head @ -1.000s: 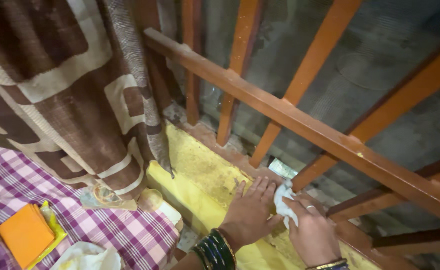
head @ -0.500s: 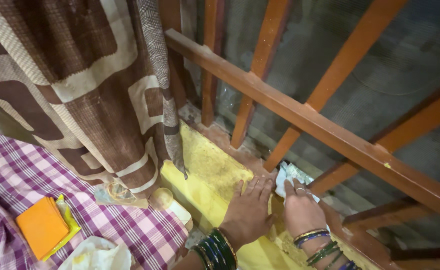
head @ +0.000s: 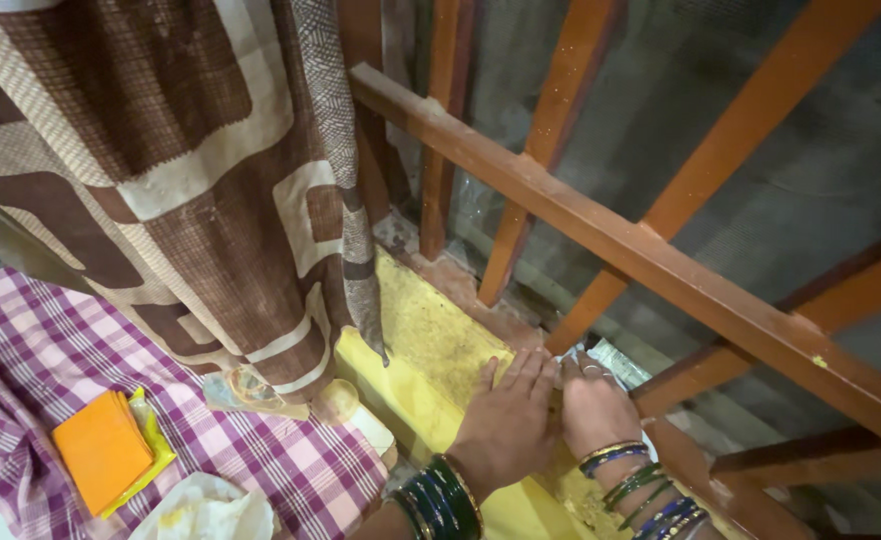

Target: The person wipes the horizontal bars of a brown metal window frame using a white cloth. They repeatedly dip the cloth into a metal bowl of water on the floor to wet it before resuming the cleaning motion along the frame.

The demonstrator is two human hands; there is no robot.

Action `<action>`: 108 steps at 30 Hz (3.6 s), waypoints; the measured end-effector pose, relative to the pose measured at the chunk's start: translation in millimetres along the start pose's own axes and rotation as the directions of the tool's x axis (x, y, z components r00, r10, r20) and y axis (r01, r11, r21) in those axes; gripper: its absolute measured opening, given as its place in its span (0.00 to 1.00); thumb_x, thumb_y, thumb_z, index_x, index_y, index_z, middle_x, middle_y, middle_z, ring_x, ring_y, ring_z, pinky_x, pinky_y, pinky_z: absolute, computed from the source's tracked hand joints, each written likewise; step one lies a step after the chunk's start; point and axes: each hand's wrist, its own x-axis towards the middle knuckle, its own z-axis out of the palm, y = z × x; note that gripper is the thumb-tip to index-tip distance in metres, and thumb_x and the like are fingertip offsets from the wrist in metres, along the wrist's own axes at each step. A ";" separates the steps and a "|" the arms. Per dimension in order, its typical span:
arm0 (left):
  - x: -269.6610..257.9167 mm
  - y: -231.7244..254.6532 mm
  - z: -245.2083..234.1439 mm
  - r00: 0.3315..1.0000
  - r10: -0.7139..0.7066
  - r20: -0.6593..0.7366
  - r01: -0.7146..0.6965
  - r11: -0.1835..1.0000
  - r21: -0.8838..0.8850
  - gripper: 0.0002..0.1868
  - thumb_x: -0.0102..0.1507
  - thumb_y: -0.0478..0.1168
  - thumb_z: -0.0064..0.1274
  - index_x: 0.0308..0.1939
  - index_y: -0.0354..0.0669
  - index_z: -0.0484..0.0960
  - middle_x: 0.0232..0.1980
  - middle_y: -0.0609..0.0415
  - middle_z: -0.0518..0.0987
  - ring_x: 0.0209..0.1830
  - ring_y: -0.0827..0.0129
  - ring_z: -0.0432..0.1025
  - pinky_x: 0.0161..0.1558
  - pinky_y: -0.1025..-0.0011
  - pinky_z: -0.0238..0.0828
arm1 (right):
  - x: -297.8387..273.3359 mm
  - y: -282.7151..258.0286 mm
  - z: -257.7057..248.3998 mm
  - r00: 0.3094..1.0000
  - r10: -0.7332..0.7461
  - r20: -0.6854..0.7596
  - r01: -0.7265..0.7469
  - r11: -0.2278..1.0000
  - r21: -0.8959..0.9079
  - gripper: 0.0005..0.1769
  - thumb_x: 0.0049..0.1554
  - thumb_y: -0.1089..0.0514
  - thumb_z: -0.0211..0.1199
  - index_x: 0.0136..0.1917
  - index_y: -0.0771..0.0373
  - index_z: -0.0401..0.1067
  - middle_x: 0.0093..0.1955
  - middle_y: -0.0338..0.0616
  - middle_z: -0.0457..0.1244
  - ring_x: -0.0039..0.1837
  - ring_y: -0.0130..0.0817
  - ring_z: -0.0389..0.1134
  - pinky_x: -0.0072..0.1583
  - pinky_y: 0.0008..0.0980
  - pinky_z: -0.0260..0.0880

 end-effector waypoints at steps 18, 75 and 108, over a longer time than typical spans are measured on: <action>5.5 4.0 -7.0 0.986 -0.042 0.160 0.052 0.997 -0.060 0.46 0.62 0.54 0.50 0.78 0.37 0.50 0.81 0.42 0.50 0.83 0.55 0.41 0.76 0.46 0.29 | -27.3 14.2 9.6 1.000 0.021 0.019 -0.020 0.999 -0.046 0.35 0.48 0.64 0.60 0.70 0.59 0.66 0.74 0.54 0.59 0.69 0.51 0.63 0.63 0.44 0.71; -11.2 37.7 -40.5 0.983 0.077 -0.170 -0.088 0.994 -0.059 0.38 0.59 0.38 0.49 0.73 0.32 0.59 0.78 0.36 0.59 0.81 0.50 0.51 0.75 0.44 0.40 | -76.5 -11.6 -109.5 0.870 0.015 -0.492 0.203 0.900 0.385 0.30 0.46 0.71 0.64 0.62 0.55 0.75 0.65 0.45 0.66 0.63 0.49 0.68 0.61 0.41 0.70; 6.6 158.9 -119.9 0.888 0.352 -0.296 -0.381 0.923 -0.045 0.37 0.65 0.45 0.48 0.75 0.33 0.59 0.80 0.39 0.57 0.83 0.53 0.48 0.76 0.48 0.38 | -176.4 56.2 -226.6 0.725 0.063 -0.686 -0.004 0.996 0.088 0.30 0.45 0.70 0.68 0.61 0.52 0.77 0.69 0.43 0.65 0.70 0.42 0.67 0.69 0.40 0.68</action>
